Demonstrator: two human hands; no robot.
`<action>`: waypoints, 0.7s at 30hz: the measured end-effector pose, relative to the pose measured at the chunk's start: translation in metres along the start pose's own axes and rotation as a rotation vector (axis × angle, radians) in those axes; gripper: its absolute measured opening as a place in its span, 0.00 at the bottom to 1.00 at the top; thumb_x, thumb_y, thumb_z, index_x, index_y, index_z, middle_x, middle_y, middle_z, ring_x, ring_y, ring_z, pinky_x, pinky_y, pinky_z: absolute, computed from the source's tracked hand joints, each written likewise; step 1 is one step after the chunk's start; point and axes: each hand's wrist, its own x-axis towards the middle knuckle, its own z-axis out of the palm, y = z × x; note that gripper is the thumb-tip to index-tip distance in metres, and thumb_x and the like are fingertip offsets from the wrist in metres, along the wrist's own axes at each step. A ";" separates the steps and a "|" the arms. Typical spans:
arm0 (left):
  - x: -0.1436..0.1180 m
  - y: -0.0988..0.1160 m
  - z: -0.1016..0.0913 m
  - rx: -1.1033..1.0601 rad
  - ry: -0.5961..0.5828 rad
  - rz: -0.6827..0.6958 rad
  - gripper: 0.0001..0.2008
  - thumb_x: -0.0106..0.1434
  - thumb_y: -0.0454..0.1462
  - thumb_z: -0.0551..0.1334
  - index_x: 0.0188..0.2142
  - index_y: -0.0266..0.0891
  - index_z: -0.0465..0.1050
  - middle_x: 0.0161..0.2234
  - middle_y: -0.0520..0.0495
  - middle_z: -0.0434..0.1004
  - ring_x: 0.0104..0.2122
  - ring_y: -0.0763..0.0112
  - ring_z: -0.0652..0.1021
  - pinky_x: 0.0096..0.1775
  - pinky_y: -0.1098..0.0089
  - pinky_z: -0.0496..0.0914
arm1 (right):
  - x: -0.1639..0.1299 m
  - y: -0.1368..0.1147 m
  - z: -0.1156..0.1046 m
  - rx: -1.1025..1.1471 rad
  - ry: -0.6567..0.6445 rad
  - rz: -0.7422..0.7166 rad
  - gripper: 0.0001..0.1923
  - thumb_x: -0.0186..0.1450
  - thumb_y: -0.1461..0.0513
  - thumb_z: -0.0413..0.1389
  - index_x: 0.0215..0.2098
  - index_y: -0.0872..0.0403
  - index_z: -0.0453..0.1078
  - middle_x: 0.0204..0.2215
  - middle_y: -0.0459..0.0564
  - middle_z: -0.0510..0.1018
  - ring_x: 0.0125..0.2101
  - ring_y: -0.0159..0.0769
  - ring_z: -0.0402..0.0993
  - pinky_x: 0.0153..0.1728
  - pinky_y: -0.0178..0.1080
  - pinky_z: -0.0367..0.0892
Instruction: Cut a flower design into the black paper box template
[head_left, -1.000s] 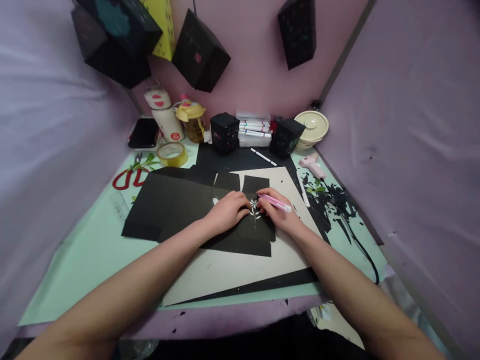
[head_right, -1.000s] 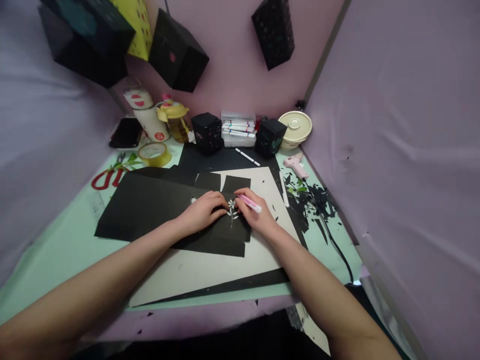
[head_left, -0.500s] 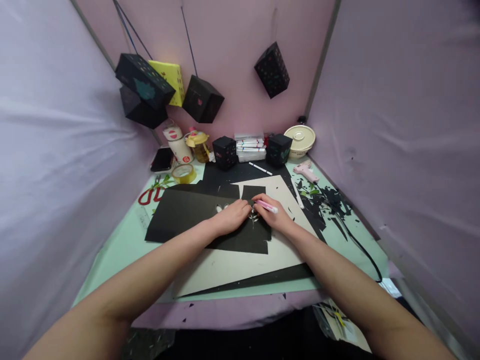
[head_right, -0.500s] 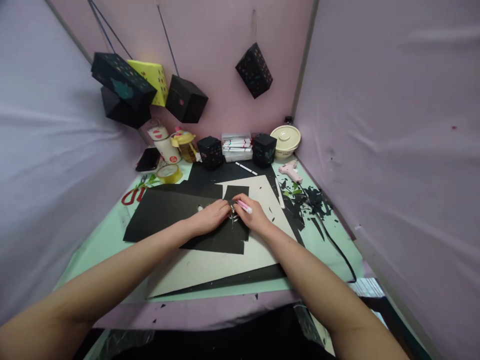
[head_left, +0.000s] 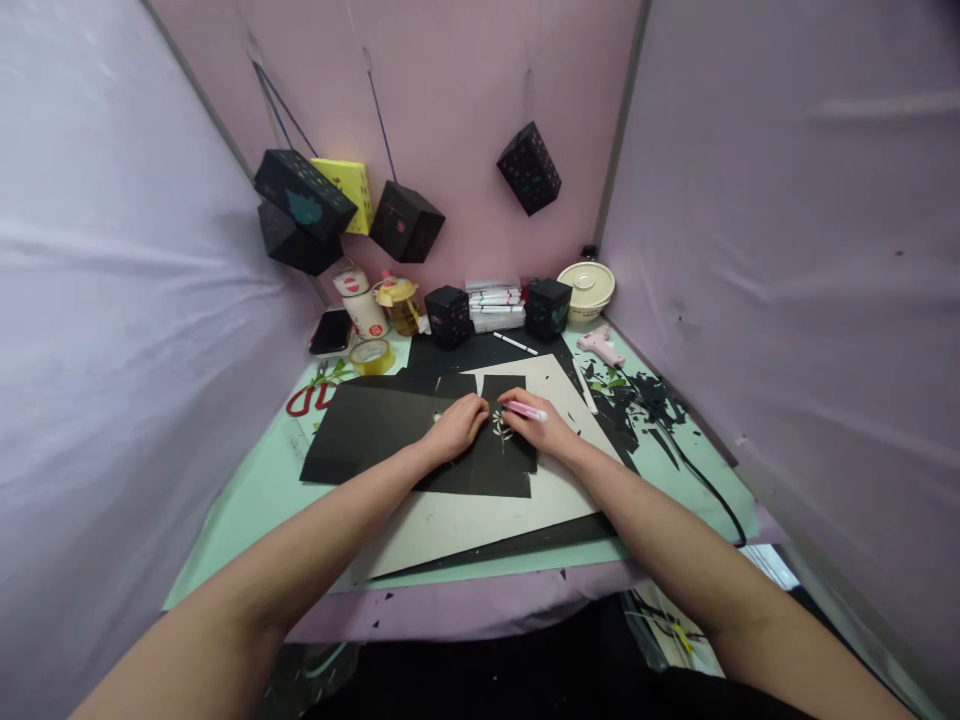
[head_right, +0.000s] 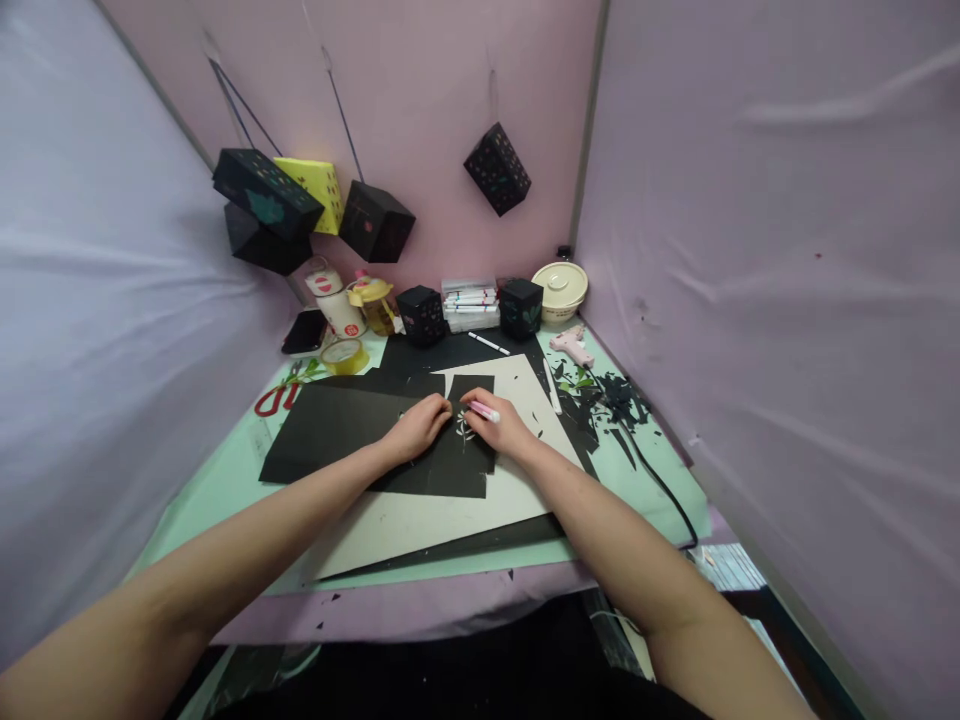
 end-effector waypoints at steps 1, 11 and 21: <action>0.000 0.000 0.000 -0.004 0.002 0.007 0.16 0.69 0.43 0.60 0.53 0.38 0.69 0.52 0.42 0.72 0.47 0.62 0.76 0.47 0.56 0.74 | 0.000 -0.001 0.000 -0.009 -0.007 -0.011 0.11 0.62 0.61 0.55 0.42 0.51 0.73 0.34 0.47 0.80 0.33 0.37 0.75 0.36 0.38 0.68; -0.001 0.005 -0.004 0.056 -0.071 0.142 0.16 0.69 0.42 0.60 0.53 0.39 0.69 0.52 0.42 0.72 0.47 0.62 0.76 0.47 0.56 0.74 | 0.002 0.003 0.001 -0.053 -0.008 -0.041 0.12 0.62 0.63 0.53 0.43 0.52 0.72 0.37 0.49 0.81 0.36 0.39 0.76 0.40 0.41 0.68; 0.005 0.005 -0.002 0.133 -0.158 0.201 0.17 0.69 0.42 0.61 0.54 0.38 0.69 0.52 0.42 0.71 0.47 0.62 0.76 0.47 0.56 0.74 | 0.003 0.008 0.003 -0.049 -0.009 -0.076 0.11 0.62 0.63 0.53 0.43 0.51 0.72 0.37 0.49 0.81 0.37 0.39 0.76 0.40 0.40 0.69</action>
